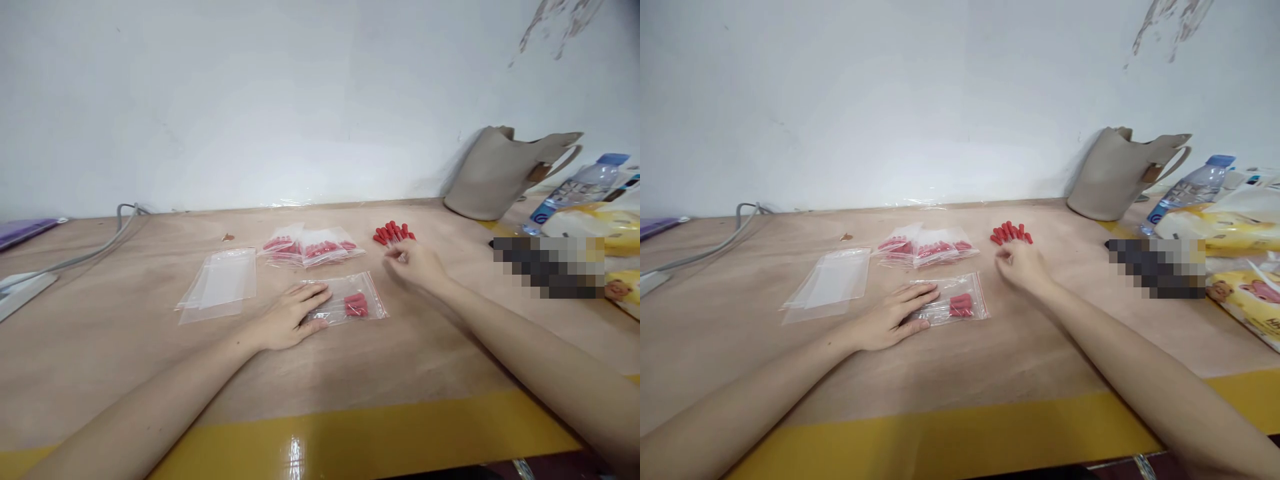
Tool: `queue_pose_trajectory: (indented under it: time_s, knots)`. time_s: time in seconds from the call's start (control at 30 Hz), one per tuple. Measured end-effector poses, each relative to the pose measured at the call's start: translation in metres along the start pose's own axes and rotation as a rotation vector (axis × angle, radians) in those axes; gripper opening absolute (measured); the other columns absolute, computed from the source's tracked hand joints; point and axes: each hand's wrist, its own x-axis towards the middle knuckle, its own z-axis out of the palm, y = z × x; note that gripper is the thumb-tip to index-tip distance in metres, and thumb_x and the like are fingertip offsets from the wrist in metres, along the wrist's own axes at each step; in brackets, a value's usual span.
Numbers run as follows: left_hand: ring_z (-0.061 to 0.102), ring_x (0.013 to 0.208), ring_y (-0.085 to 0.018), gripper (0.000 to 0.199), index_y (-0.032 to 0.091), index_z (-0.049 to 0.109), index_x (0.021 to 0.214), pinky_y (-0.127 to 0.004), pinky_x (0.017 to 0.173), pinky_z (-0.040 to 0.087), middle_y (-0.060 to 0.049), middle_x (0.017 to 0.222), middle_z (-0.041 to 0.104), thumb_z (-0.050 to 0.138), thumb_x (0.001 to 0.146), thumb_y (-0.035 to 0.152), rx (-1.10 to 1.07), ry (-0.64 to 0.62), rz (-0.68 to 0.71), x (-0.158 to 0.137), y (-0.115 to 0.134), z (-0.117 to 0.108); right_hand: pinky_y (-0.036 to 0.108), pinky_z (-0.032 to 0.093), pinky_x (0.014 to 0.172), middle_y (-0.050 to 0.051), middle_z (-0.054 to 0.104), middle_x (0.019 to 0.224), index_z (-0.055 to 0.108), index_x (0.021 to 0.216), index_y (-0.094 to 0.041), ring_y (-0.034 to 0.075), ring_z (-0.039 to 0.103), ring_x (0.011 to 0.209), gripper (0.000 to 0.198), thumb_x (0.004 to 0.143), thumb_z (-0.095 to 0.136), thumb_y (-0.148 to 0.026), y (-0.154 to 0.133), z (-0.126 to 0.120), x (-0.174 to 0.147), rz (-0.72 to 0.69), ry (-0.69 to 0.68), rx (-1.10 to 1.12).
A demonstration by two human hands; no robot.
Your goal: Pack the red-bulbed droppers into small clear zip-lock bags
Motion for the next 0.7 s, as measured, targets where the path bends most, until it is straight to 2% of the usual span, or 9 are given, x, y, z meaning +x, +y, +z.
queue_pose_trajectory:
  time_s: [0.07,0.1,0.23,0.37,0.53,0.63,0.7]
  knots:
    - [0.031,0.132,-0.026,0.052,0.019,0.035,0.138,-0.047,0.108,0.026,-0.01,0.144,0.033,0.04,0.093,0.045,-0.002,0.002,-0.002,0.0,0.0,0.0,0.032,0.04,0.064,0.009,0.062,0.081,0.066,0.076,-0.016,0.021,0.057,0.074,0.021,0.074,0.055,-0.034,0.004,-0.004,0.017,0.122,0.117,-0.214]
    - [0.032,0.132,-0.026,0.052,0.019,0.035,0.138,-0.047,0.108,0.026,-0.01,0.144,0.034,0.04,0.093,0.045,-0.003,0.002,-0.003,0.0,0.0,0.001,0.033,0.04,0.064,0.011,0.061,0.083,0.065,0.078,-0.016,0.023,0.057,0.076,0.023,0.074,0.054,-0.036,0.005,-0.005,0.024,0.183,0.131,-0.292]
    - [0.033,0.131,-0.026,0.052,0.018,0.038,0.137,-0.046,0.108,0.026,-0.01,0.143,0.035,0.04,0.093,0.045,-0.001,0.005,0.002,0.0,0.0,0.0,0.038,0.041,0.063,0.014,0.059,0.081,0.062,0.074,-0.016,0.027,0.059,0.076,0.026,0.075,0.051,-0.039,0.01,0.005,0.046,0.337,0.075,-0.373]
    - [0.033,0.131,-0.025,0.052,0.019,0.038,0.137,-0.045,0.108,0.026,-0.01,0.143,0.035,0.041,0.093,0.045,0.0,0.01,0.004,0.0,0.0,0.0,0.043,0.042,0.065,0.013,0.057,0.072,0.057,0.062,-0.018,0.03,0.06,0.077,0.025,0.076,0.051,-0.037,0.016,0.015,0.055,0.391,0.023,-0.3]
    - [0.032,0.132,-0.025,0.051,0.02,0.036,0.138,-0.046,0.109,0.025,-0.009,0.144,0.034,0.04,0.093,0.045,0.005,-0.004,0.004,0.0,0.0,0.0,0.044,0.042,0.069,0.008,0.054,0.06,0.053,0.055,-0.019,0.028,0.059,0.075,0.023,0.073,0.054,-0.033,0.016,0.01,0.055,0.431,0.063,-0.135]
    - [0.032,0.132,-0.026,0.051,0.02,0.036,0.138,-0.046,0.109,0.025,-0.009,0.144,0.034,0.04,0.093,0.045,0.008,-0.003,0.004,0.0,0.0,0.0,0.039,0.044,0.069,0.007,0.056,0.06,0.056,0.058,-0.019,0.024,0.059,0.071,0.022,0.074,0.054,-0.034,0.009,0.006,0.049,0.341,0.105,0.039]
    - [0.032,0.132,-0.026,0.051,0.021,0.036,0.138,-0.046,0.108,0.026,-0.009,0.144,0.034,0.041,0.093,0.045,0.006,0.009,0.012,0.0,-0.001,0.0,0.034,0.045,0.066,0.006,0.059,0.065,0.058,0.067,-0.018,0.019,0.059,0.068,0.02,0.075,0.054,-0.036,0.004,0.007,0.039,0.24,0.112,0.164]
